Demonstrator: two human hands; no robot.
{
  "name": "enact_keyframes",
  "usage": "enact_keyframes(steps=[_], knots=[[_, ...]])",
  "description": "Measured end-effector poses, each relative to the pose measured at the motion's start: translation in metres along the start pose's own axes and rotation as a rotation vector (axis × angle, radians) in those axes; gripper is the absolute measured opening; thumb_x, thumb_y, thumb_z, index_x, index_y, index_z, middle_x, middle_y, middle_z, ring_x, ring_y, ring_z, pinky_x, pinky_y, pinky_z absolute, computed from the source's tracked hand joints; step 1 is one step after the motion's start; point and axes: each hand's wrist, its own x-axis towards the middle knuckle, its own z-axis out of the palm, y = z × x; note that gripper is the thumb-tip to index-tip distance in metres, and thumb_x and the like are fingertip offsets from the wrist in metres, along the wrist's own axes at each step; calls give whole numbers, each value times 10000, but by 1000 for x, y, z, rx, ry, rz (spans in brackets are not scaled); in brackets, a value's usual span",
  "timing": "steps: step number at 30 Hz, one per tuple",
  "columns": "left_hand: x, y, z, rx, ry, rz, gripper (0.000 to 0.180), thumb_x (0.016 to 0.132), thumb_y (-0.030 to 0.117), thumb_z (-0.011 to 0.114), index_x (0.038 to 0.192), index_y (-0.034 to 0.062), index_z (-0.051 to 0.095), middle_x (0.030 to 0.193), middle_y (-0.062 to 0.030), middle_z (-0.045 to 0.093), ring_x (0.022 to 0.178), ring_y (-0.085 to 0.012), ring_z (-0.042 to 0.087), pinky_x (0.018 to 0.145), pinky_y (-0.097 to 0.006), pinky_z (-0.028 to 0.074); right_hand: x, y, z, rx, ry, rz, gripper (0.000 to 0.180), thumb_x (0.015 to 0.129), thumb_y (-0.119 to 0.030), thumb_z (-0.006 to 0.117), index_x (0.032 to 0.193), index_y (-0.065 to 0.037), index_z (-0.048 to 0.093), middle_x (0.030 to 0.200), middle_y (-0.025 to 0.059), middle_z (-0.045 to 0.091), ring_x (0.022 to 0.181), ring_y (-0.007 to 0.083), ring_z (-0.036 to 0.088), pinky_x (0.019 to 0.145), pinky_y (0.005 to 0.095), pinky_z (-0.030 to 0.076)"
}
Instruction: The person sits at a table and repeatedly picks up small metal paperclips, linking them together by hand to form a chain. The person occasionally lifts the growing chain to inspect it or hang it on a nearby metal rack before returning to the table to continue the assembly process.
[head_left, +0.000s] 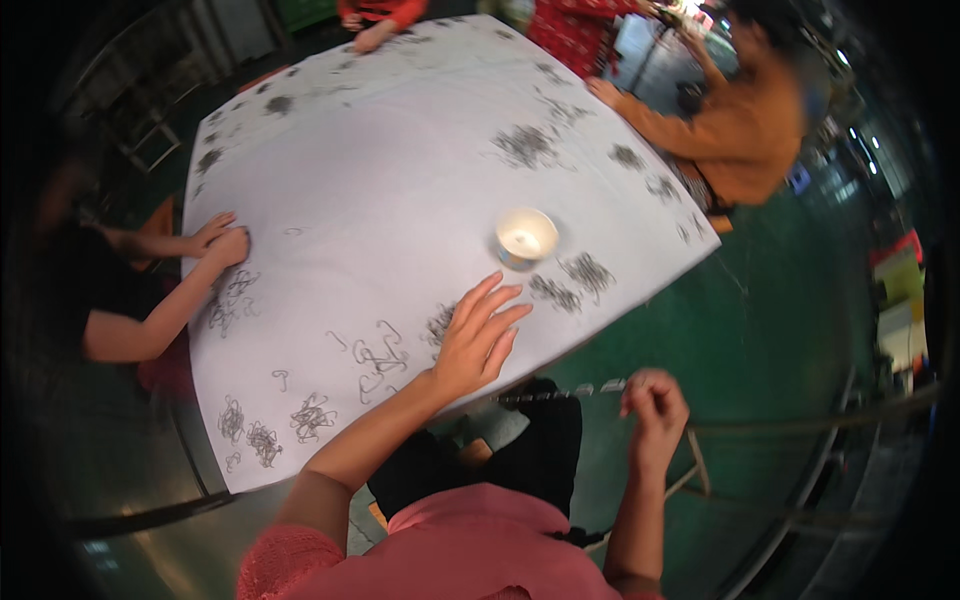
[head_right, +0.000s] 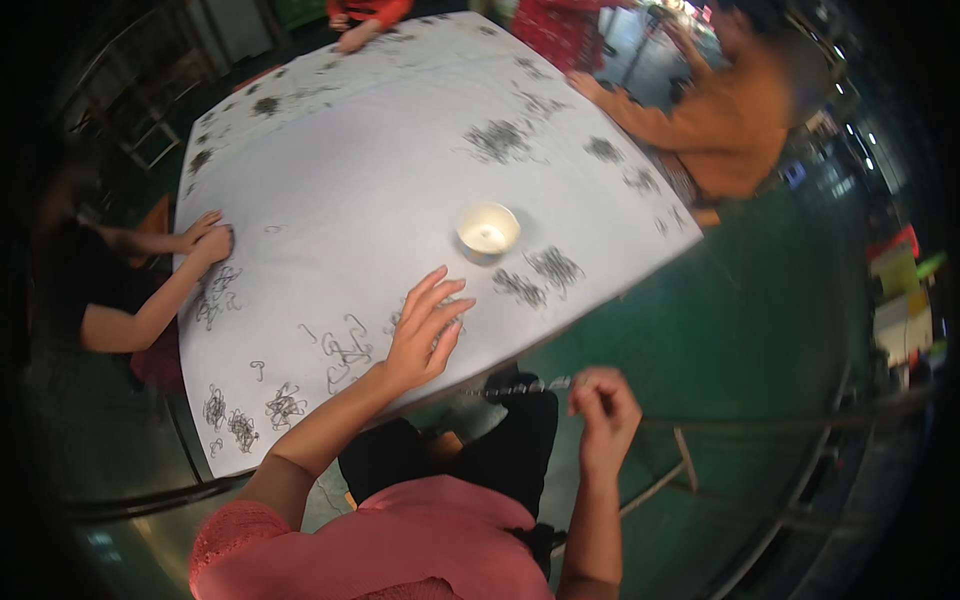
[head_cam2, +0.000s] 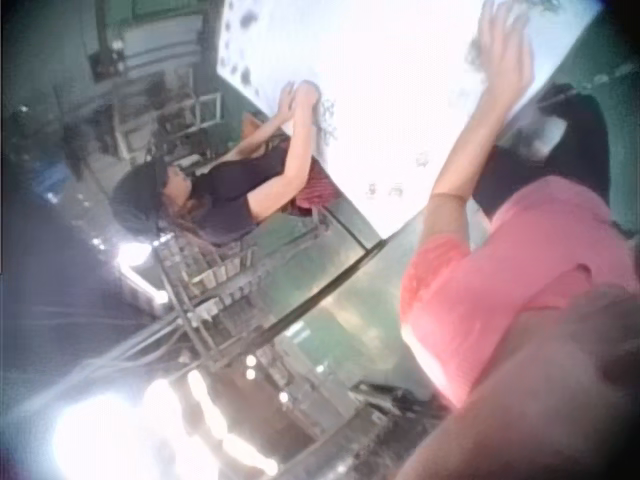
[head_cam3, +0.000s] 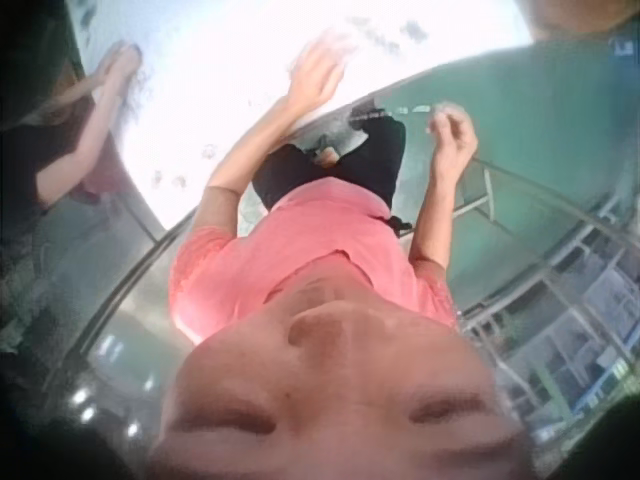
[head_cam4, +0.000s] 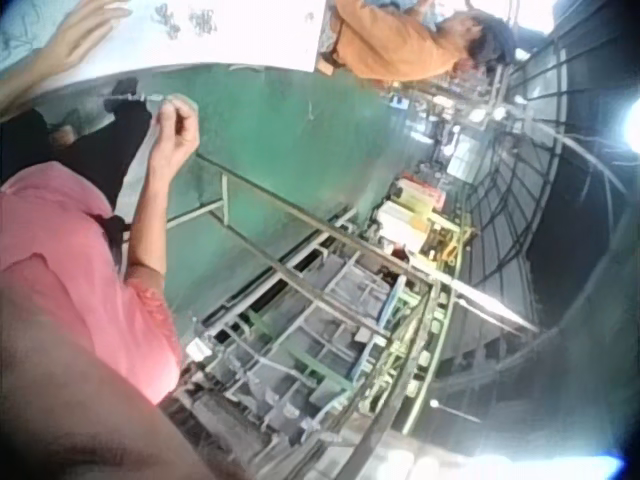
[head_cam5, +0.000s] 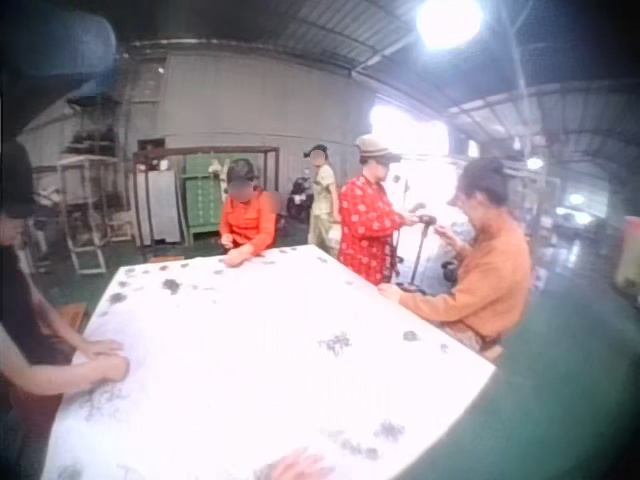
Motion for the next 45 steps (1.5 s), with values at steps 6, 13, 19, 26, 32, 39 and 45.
enact_keyframes(steps=[6, 13, 19, 26, 32, 39, 45], knots=[[4, 13, 84, 84, -286, 99, 326, 829, 52, 557, 1154, 68, 583, 1315, -127, 472, 1311, -351, 343, 1046, -511, 292, 25, -74, -59, -120, 228, -199, 105, 903, -79, 586, 941, 18, 588, 813, 82, 599, 652, 119, 560, 601, 233, 469], [-7, -1, 154, 349, -658, 206, 528, 853, 201, 584, 1349, 107, 429, 1468, -123, 282, 1416, -334, 130, 1097, -594, 164, 21, -152, -128, -174, 421, -427, 179, 898, -93, 620, 1035, 19, 600, 925, 84, 629, 752, 113, 598, 637, 223, 502], [1, -4, 167, 584, -889, 229, 885, 678, 172, 755, 1441, 161, 306, 1543, -101, 138, 1437, -342, 32, 1118, -593, 112, -3, -225, -176, -256, 513, -569, 219, 896, -87, 626, 1074, 39, 603, 954, 80, 640, 786, 115, 616, 691, 206, 524], [3, -12, 158, 646, -901, 248, 925, 676, 216, 737, 1467, 166, 261, 1555, -115, 107, 1437, -355, 1, 1123, -590, 62, -30, -265, -207, -360, 719, -539, 232, 886, -80, 635, 1093, 21, 609, 969, 61, 647, 841, 129, 640, 760, 210, 522], [-5, -27, 176, 553, -793, 241, 713, 767, 120, 597, 1433, 170, 346, 1556, -119, 113, 1437, -358, -7, 1122, -593, 37, -87, -292, -248, -449, 986, -524, 245, 874, -87, 655, 1100, 3, 624, 960, 50, 651, 828, 130, 643, 747, 224, 534], [-7, -45, 180, 469, -705, 238, 590, 750, 114, 610, 1308, 284, 520, 1549, -114, 155, 1442, -342, 3, 1135, -571, 52, -157, -301, -251, -474, 1176, -520, 220, 856, -74, 671, 1049, 27, 639, 883, 71, 655, 783, 140, 651, 706, 228, 552], [-6, -34, 168, 465, -732, 239, 606, 688, 145, 700, 1261, 282, 558, 1548, -108, 143, 1439, -338, 14, 1142, -539, 97, -232, -325, -257, -581, 1253, -414, 188, 849, -73, 676, 1013, 14, 648, 889, 71, 662, 772, 138, 657, 701, 230, 563]])
